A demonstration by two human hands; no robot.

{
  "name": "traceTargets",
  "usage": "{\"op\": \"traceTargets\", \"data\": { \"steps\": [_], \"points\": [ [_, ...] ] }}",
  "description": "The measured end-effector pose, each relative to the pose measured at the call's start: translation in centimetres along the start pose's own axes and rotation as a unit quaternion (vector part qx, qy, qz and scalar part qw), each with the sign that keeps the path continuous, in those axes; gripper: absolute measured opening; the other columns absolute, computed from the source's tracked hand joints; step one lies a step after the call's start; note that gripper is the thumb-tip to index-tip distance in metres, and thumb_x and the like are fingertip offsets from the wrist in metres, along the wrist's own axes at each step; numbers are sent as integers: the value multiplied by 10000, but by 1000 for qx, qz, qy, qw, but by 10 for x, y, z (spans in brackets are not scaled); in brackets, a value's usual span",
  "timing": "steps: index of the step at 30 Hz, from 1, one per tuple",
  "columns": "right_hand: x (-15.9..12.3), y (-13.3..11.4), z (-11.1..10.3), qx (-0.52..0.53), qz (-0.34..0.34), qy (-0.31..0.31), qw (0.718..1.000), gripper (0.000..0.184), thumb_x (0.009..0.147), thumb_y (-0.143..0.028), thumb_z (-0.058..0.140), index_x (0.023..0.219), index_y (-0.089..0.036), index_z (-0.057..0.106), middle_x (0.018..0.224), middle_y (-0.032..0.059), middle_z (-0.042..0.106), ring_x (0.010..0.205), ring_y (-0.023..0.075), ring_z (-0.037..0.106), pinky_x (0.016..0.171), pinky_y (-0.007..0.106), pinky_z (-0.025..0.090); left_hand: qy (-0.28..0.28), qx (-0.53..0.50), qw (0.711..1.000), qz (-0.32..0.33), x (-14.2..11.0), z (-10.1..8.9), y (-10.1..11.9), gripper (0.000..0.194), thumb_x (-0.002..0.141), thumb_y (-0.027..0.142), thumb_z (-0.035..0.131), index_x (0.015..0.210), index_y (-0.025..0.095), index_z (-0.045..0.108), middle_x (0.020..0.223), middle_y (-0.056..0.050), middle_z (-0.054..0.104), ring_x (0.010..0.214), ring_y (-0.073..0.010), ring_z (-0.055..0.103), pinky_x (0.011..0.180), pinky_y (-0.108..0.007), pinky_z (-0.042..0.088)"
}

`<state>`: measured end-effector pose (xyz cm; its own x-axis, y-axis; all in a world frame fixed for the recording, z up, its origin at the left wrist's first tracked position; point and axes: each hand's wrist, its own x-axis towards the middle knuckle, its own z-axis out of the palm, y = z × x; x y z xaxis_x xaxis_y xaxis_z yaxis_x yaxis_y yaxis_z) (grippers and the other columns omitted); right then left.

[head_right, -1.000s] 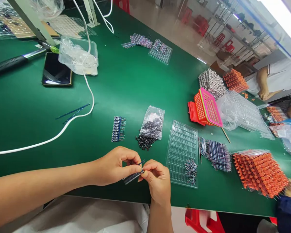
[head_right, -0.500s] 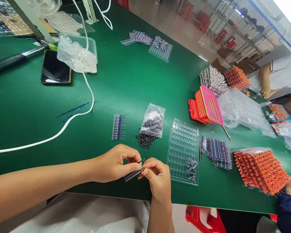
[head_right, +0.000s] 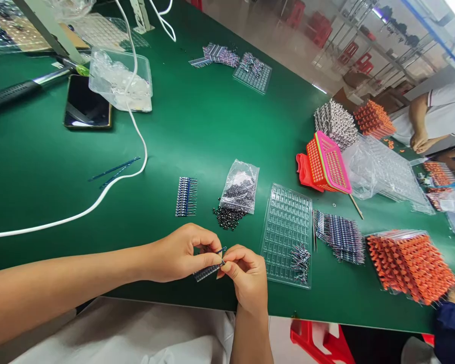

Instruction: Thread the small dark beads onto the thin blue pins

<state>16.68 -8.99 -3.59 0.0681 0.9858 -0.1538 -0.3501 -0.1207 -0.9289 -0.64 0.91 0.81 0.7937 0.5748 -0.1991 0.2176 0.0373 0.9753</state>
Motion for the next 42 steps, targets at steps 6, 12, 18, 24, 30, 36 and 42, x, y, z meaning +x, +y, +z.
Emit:
{"op": "traceTargets", "data": {
  "steps": [6, 12, 18, 24, 30, 36, 42],
  "points": [
    [0, 0, -1, 4, 7, 1, 1000, 50, 776, -214, 791, 817, -235, 769, 743, 4, 627, 618, 102, 606, 503, 181, 536, -3, -9, 1000, 7, 0, 1, 0, 197, 831, 261, 591, 718, 135, 691, 620, -6, 637, 574, -119, 521, 529, -206, 382],
    [1, 0, -1, 5, 14, -1, 1000, 45, 778, -220, 790, 816, -227, 766, 745, 5, 625, 615, 101, 604, 510, 186, 536, -3, 13, 1000, 10, 0, 0, -2, 193, 841, 259, 589, 732, 143, 698, 630, -7, 641, 595, -124, 535, 539, -205, 381],
    [2, -1, -1, 15, 30, -9, 999, 59, 762, -244, 805, 796, -229, 759, 744, 1, 622, 604, 105, 597, 500, 196, 521, -12, 27, 999, 21, -1, -2, -1, 214, 857, 293, 585, 743, 153, 700, 629, -1, 638, 593, -122, 535, 534, -203, 381],
    [3, -2, 0, -7, 9, 17, 1000, 95, 780, -280, 790, 839, -230, 735, 776, -6, 615, 616, 104, 578, 555, 219, 492, 15, 35, 999, 32, -1, -7, 0, 186, 860, 291, 599, 789, 151, 699, 669, -2, 669, 606, -118, 550, 545, -198, 390],
    [0, -3, -2, -128, -49, 51, 989, 126, 823, -317, 742, 907, -227, 719, 842, 14, 619, 692, 138, 577, 642, 265, 486, 42, 63, 995, 61, 0, -5, -3, 197, 872, 289, 592, 822, 161, 732, 689, -11, 702, 623, -131, 598, 591, -216, 431],
    [-5, -7, 3, -207, -56, 114, 970, 139, 853, -353, 699, 836, -216, 699, 754, -1, 585, 648, 136, 545, 587, 249, 452, 61, -23, 998, 8, 4, -1, -7, 246, 772, 254, 695, 1001, 167, 708, 875, -46, 769, 819, -191, 701, 767, -286, 533],
    [-6, -6, 6, -210, -49, 155, 964, 139, 859, -352, 688, 831, -216, 692, 747, -8, 583, 645, 126, 537, 594, 237, 460, 74, -3, 997, -9, 7, 0, -8, 167, 832, 298, 636, 868, 160, 724, 787, -33, 744, 753, -178, 677, 717, -270, 513]
  ]
}}
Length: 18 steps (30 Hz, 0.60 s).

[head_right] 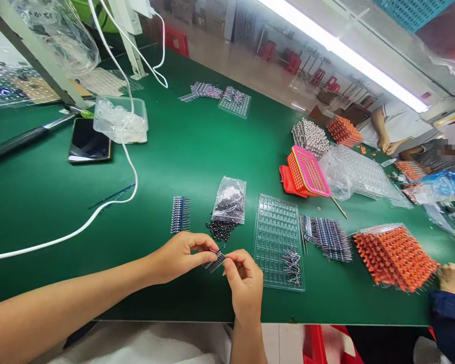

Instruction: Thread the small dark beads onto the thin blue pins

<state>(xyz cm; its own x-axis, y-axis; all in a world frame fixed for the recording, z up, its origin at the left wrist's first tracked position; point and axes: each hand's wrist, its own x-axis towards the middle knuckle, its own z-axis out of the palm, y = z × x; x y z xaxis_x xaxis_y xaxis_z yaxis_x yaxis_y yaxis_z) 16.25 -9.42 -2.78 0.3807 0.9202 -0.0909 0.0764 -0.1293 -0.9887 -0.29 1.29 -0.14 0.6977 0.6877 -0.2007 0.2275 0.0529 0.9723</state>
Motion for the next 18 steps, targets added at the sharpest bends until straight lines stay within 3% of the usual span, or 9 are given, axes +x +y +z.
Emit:
{"op": "traceTargets", "data": {
  "steps": [10, 14, 18],
  "points": [
    [-2, 4, 1, 142, 62, -57, 986, 176, 754, -355, 764, 769, -190, 705, 674, -11, 614, 547, 108, 537, 539, 233, 446, -65, 103, 988, 91, -8, -5, 9, 200, 908, 278, 536, 808, 202, 691, 803, -14, 667, 754, -161, 601, 707, -241, 441],
    [-6, -2, 3, 112, 46, -54, 991, 154, 766, -349, 733, 779, -198, 706, 652, -19, 601, 550, 110, 541, 541, 233, 452, -95, 92, 987, 88, -8, -3, 7, 233, 916, 342, 527, 803, 219, 689, 799, -12, 671, 750, -172, 603, 708, -244, 446],
    [-12, -8, -19, -11, -14, -10, 1000, 127, 822, -320, 659, 784, -201, 682, 708, -9, 608, 586, 118, 559, 544, 232, 444, -30, 48, 996, 68, -7, 2, 5, 260, 882, 422, 561, 753, 222, 667, 730, -4, 671, 723, -186, 596, 686, -256, 444]
  ]
}}
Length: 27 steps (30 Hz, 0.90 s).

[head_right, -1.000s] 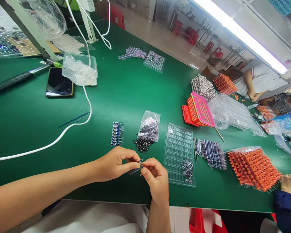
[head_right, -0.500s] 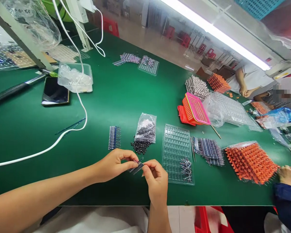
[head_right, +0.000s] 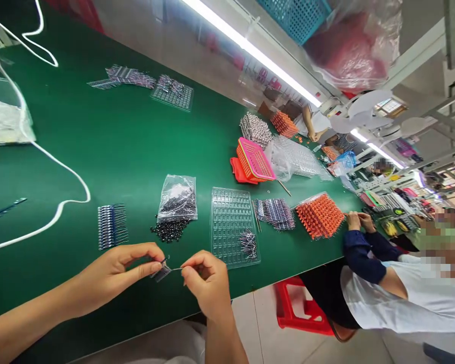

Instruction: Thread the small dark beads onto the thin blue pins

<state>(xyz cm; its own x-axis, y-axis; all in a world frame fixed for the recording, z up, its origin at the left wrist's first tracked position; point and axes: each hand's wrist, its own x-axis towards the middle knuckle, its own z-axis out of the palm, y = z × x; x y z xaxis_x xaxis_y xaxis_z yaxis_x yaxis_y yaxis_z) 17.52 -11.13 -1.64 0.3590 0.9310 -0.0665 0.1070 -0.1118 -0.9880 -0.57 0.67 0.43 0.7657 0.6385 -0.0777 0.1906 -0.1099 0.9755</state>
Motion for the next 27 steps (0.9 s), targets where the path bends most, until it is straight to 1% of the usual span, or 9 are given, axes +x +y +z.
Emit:
{"op": "traceTargets", "data": {
  "steps": [2, 5, 6, 9, 13, 17, 20, 24, 27],
  "points": [
    [1, 1, -29, -116, -51, 74, 989, 144, 862, -318, 611, 811, -203, 681, 759, 9, 634, 646, 136, 583, 585, 246, 463, 28, -14, 999, -16, 1, 1, -1, 285, 869, 461, 570, 747, 220, 661, 703, -3, 661, 699, -188, 588, 663, -261, 443],
    [10, 9, -86, -332, -127, 202, 913, 175, 904, -329, 570, 879, -200, 685, 867, 43, 674, 780, 172, 613, 702, 289, 486, 31, -16, 999, -30, 2, -1, -1, 308, 870, 491, 564, 769, 217, 661, 716, -5, 666, 699, -188, 593, 657, -260, 448],
    [14, 13, -104, -390, -145, 213, 884, 195, 918, -343, 551, 899, -200, 682, 910, 56, 678, 824, 184, 619, 715, 301, 486, 22, -11, 999, -33, 2, -2, -1, 308, 876, 490, 559, 780, 217, 662, 726, -5, 672, 710, -187, 600, 664, -258, 453],
    [26, 22, -143, -431, -151, 201, 866, 219, 920, -361, 551, 886, -200, 696, 941, 77, 670, 906, 217, 617, 762, 343, 487, 0, 2, 999, -40, 3, -6, -1, 296, 888, 479, 557, 811, 217, 669, 772, -6, 695, 751, -187, 623, 697, -254, 467],
    [32, 30, -158, -466, -148, 182, 853, 251, 911, -403, 570, 897, -209, 729, 962, 94, 668, 942, 245, 603, 813, 396, 490, 42, -17, 997, -59, 7, -10, -2, 300, 870, 489, 586, 827, 209, 684, 774, -11, 698, 751, -189, 628, 683, -254, 476],
    [26, 32, -147, -487, -159, 198, 836, 292, 929, -426, 550, 1003, -202, 722, 1004, 117, 656, 990, 278, 579, 892, 472, 463, 122, -81, 986, -82, 14, -17, -4, 307, 817, 498, 644, 824, 192, 669, 766, -14, 686, 736, -188, 622, 676, -264, 487],
    [19, 30, -116, -476, -188, 197, 836, 251, 946, -373, 549, 1077, -215, 692, 1034, 114, 651, 1005, 269, 588, 890, 450, 475, 176, -113, 974, -89, 18, -21, -6, 295, 806, 479, 648, 820, 184, 646, 748, -3, 658, 720, -176, 605, 674, -268, 479],
    [18, 21, -48, -404, -217, 45, 887, 218, 954, -249, 541, 1139, -252, 655, 1063, 93, 643, 1014, 237, 596, 881, 405, 496, 192, -158, 965, -86, 20, -22, -11, 269, 804, 435, 645, 823, 167, 624, 760, -3, 639, 721, -164, 597, 677, -271, 465],
    [26, 14, -4, -405, -207, -49, 889, 253, 960, -189, 499, 1153, -245, 653, 1049, 95, 641, 974, 237, 598, 851, 404, 500, 185, -179, 962, -89, 21, -22, -12, 245, 805, 404, 645, 824, 162, 607, 763, 3, 619, 722, -155, 590, 671, -266, 458]
  ]
}}
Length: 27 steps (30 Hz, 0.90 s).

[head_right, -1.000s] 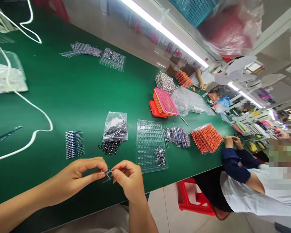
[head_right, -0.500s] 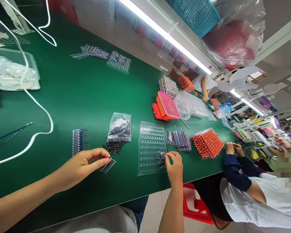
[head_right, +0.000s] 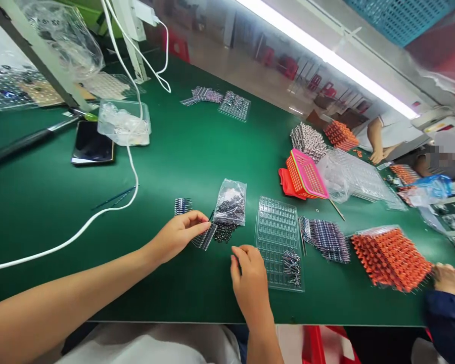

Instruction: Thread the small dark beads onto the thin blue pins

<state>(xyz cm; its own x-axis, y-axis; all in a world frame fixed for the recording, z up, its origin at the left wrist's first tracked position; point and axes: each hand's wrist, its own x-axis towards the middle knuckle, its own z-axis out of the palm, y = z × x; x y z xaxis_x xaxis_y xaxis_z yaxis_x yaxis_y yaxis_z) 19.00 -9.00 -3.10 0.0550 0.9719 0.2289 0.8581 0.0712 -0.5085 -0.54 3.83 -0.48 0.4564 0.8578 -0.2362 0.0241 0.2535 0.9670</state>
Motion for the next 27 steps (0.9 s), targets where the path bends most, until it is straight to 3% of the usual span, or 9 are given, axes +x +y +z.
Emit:
{"op": "traceTargets", "data": {
  "steps": [4, 9, 16, 27],
  "points": [
    [18, -10, 16, -40, -3, -25, 999, 274, 963, -169, 463, 1139, -220, 666, 1022, 103, 641, 941, 248, 593, 834, 420, 497, -6, -1, 1000, 2, -1, 1, 0, 205, 815, 366, 640, 816, 165, 600, 756, 8, 621, 723, -154, 594, 673, -268, 465],
    [18, -4, 21, -66, -18, -18, 997, 279, 971, -171, 457, 1143, -221, 671, 992, 98, 636, 924, 243, 588, 821, 404, 496, -30, -3, 999, 16, -4, 3, -2, 180, 833, 342, 624, 805, 166, 600, 738, 14, 609, 710, -149, 579, 672, -266, 448],
    [17, -7, 21, -149, -49, -24, 987, 251, 982, -183, 458, 1127, -170, 663, 981, 108, 636, 890, 235, 587, 783, 386, 506, -36, 18, 999, 4, -3, 4, -7, 195, 827, 363, 624, 800, 171, 609, 716, 20, 587, 686, -152, 547, 651, -268, 411],
    [16, -8, 16, -130, -43, 3, 991, 207, 970, -164, 484, 1065, -165, 668, 948, 90, 644, 874, 214, 616, 781, 351, 517, -41, 10, 999, -1, -3, 2, -6, 196, 826, 363, 617, 807, 168, 607, 726, 12, 589, 693, -156, 536, 663, -277, 402]
  ]
}}
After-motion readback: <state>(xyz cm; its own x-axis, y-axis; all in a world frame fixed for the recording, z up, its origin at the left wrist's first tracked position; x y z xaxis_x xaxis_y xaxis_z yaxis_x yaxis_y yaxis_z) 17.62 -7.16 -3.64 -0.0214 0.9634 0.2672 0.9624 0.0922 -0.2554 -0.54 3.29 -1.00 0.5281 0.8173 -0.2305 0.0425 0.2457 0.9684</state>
